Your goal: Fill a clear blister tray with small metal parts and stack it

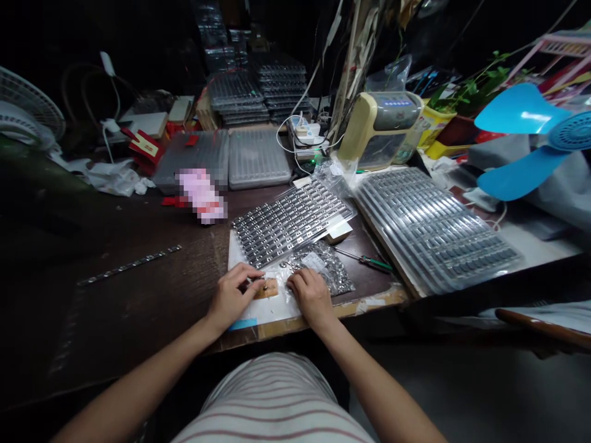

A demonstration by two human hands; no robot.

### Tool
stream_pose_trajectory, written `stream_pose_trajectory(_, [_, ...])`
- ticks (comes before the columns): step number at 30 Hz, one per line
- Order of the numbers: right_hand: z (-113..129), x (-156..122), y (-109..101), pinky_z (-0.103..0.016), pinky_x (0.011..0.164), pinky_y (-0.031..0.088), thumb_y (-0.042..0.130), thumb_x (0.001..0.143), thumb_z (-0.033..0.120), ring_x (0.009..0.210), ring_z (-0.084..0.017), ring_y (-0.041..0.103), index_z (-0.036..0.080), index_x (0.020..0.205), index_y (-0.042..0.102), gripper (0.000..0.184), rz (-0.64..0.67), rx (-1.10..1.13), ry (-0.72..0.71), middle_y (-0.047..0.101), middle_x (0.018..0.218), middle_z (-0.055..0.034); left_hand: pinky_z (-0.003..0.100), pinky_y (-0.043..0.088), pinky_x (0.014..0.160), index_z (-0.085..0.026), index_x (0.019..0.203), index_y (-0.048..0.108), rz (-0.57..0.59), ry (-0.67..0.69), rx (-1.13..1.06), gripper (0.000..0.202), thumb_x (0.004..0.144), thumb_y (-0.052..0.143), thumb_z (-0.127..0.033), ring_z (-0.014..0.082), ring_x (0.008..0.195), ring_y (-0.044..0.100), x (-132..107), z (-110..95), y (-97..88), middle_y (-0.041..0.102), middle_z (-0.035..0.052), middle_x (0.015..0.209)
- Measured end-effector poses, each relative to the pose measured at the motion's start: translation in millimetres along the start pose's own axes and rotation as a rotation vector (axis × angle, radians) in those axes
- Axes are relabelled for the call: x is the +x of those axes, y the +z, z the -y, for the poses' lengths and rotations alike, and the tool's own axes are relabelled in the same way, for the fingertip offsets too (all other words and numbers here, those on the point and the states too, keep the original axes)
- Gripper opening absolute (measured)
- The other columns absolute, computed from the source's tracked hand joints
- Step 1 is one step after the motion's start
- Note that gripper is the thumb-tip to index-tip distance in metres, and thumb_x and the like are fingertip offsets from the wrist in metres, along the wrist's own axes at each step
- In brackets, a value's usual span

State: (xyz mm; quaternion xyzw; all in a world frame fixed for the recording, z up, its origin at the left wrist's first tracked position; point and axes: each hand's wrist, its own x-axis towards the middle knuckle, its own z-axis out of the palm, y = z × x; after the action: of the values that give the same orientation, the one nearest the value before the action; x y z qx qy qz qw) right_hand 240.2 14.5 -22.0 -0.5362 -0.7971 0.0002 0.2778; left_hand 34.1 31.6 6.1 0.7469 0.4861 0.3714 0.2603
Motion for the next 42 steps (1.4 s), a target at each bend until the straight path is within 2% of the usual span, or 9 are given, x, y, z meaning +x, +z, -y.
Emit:
stream_pose_trajectory(5, [-3.2, -0.5, 1.6, -0.031, 0.075, 0.044, 0.048, 0.093, 0.027, 0.087, -0.019, 0.055, 0.019, 0.096, 0.064, 0.018, 0.002, 0.013, -0.013, 0.063, 0.095, -0.0081, 0.03, 0.048, 0.075, -0.021, 0.095, 0.068, 0.093, 0.112, 0.064, 0.013, 0.085, 0.06, -0.026, 0.017, 0.083, 0.059, -4.5, -2.5, 17.3, 0.063, 0.0046, 0.084])
stream_pose_trajectory(8, [-3.2, -0.9, 2.9, -0.031, 0.073, 0.044, 0.047, 0.093, 0.025, 0.083, -0.019, 0.055, 0.018, 0.087, 0.063, 0.018, 0.008, 0.022, 0.012, 0.062, 0.087, -0.0073, 0.03, 0.048, 0.076, -0.021, 0.096, 0.068, 0.094, 0.135, 0.093, 0.014, 0.085, 0.06, -0.025, 0.0173, 0.085, 0.059, -7.4, 0.9, 21.7, 0.064, 0.005, 0.086])
stream_pose_trajectory(20, [-1.5, -3.2, 1.7, -0.031, 0.073, 0.045, 0.045, 0.094, 0.023, 0.079, -0.018, 0.055, 0.019, 0.088, 0.059, 0.016, -0.039, 0.102, 0.076, 0.062, 0.082, -0.006, 0.032, 0.048, 0.076, -0.022, 0.093, 0.069, 0.136, 0.103, 0.076, 0.012, 0.084, 0.062, -0.023, 0.0182, 0.083, 0.059, -4.3, 7.8, 24.3, 0.065, 0.0049, 0.085])
stream_pose_trajectory(26, [-4.1, -2.9, -0.3, -0.03, 0.076, 0.048, 0.047, 0.093, 0.02, 0.085, -0.018, 0.058, 0.02, 0.098, 0.064, 0.018, -0.06, 0.154, 0.04, 0.065, 0.09, -0.0066, 0.031, 0.049, 0.075, -0.022, 0.088, 0.07, 0.145, 0.091, 0.017, 0.009, 0.083, 0.062, -0.021, 0.0178, 0.081, 0.06, -4.7, -1.7, 24.1, 0.066, 0.0042, 0.082])
stream_pose_trajectory(29, [-2.3, -0.3, -4.6, -0.03, 0.074, 0.048, 0.048, 0.092, 0.021, 0.084, -0.017, 0.06, 0.021, 0.097, 0.066, 0.019, -0.081, 0.152, 0.027, 0.066, 0.09, -0.0062, 0.029, 0.05, 0.075, -0.023, 0.088, 0.071, 0.056, 0.064, 0.009, 0.011, 0.083, 0.061, -0.023, 0.0169, 0.082, 0.061, 6.5, 0.2, 5.7, 0.067, 0.0034, 0.084])
stream_pose_trajectory(31, [2.9, 2.3, -5.6, -0.03, 0.075, 0.049, 0.049, 0.092, 0.021, 0.084, -0.017, 0.061, 0.021, 0.097, 0.066, 0.018, -0.088, 0.187, 0.018, 0.067, 0.091, -0.0059, 0.031, 0.049, 0.077, -0.023, 0.09, 0.071, -0.066, 0.007, 0.052, 0.013, 0.084, 0.06, -0.024, 0.0176, 0.084, 0.061, 21.7, 14.8, -20.6, 0.068, 0.0037, 0.089])
stream_pose_trajectory(34, [16.5, 6.7, -0.9, -0.027, 0.075, 0.05, 0.052, 0.091, 0.023, 0.083, -0.016, 0.063, 0.021, 0.094, 0.066, 0.014, -0.04, 0.296, 0.012, 0.069, 0.089, -0.0045, 0.033, 0.047, 0.077, -0.022, 0.085, 0.072, -0.218, -0.094, 0.203, 0.012, 0.081, 0.063, -0.028, 0.0194, 0.08, 0.061, 45.4, 56.5, -71.2, 0.069, 0.0039, 0.087])
stream_pose_trajectory(37, [30.2, 10.8, 9.2, -0.026, 0.07, 0.05, 0.056, 0.089, 0.026, 0.078, -0.015, 0.063, 0.022, 0.086, 0.066, 0.011, 0.027, 0.362, 0.035, 0.069, 0.082, -0.0023, 0.033, 0.044, 0.082, -0.022, 0.08, 0.073, -0.278, -0.215, 0.415, 0.014, 0.078, 0.064, -0.032, 0.0204, 0.085, 0.061, 55.4, 101.0, -110.5, 0.07, 0.0041, 0.09])
stream_pose_trajectory(42, [37.8, 14.8, 21.4, -0.029, 0.074, 0.049, 0.056, 0.088, 0.028, 0.082, -0.016, 0.062, 0.022, 0.084, 0.068, 0.014, 0.027, 0.375, 0.053, 0.068, 0.086, -0.0044, 0.033, 0.043, 0.084, -0.022, 0.081, 0.072, -0.241, -0.262, 0.543, 0.019, 0.081, 0.059, -0.036, 0.0199, 0.088, 0.062, 44.6, 134.4, -127.1, 0.069, 0.0027, 0.093])
